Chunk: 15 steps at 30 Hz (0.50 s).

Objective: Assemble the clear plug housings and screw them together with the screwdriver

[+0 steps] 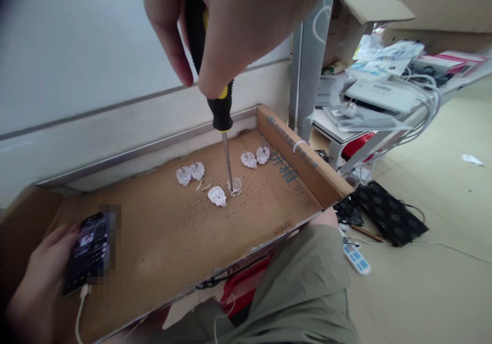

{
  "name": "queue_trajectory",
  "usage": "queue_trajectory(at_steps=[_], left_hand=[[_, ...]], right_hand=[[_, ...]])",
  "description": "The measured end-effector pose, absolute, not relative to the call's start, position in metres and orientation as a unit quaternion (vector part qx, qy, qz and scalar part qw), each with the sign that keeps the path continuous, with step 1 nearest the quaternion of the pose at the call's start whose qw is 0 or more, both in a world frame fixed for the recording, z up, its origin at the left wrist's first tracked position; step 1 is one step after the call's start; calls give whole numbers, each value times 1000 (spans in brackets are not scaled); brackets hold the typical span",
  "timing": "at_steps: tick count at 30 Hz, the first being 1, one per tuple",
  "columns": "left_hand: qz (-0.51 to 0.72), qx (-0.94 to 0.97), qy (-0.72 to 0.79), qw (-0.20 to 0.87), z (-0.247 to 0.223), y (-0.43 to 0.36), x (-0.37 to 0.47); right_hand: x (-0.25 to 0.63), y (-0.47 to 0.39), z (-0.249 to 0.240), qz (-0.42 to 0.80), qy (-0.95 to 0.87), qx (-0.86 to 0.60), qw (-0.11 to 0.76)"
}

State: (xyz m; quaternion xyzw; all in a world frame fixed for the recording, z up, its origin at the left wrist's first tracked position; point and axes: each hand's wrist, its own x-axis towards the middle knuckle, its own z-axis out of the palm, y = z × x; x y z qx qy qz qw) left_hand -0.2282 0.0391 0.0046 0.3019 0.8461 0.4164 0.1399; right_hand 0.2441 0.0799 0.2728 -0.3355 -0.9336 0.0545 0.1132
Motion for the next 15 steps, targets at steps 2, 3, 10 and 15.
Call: queue_trajectory(at_steps=[2, 3, 10, 15], left_hand=[[423, 281, 840, 188, 9, 25, -222], [424, 282, 836, 205, 10, 18, -219], [426, 303, 825, 214, 10, -2, -215], [423, 317, 831, 177, 3, 4, -215]], right_hand=[[244, 78, 273, -15, -917, -379, 121], [244, 77, 273, -38, -912, -391, 119], [246, 69, 278, -35, -940, -327, 86], [249, 73, 277, -66, -937, -339, 55]])
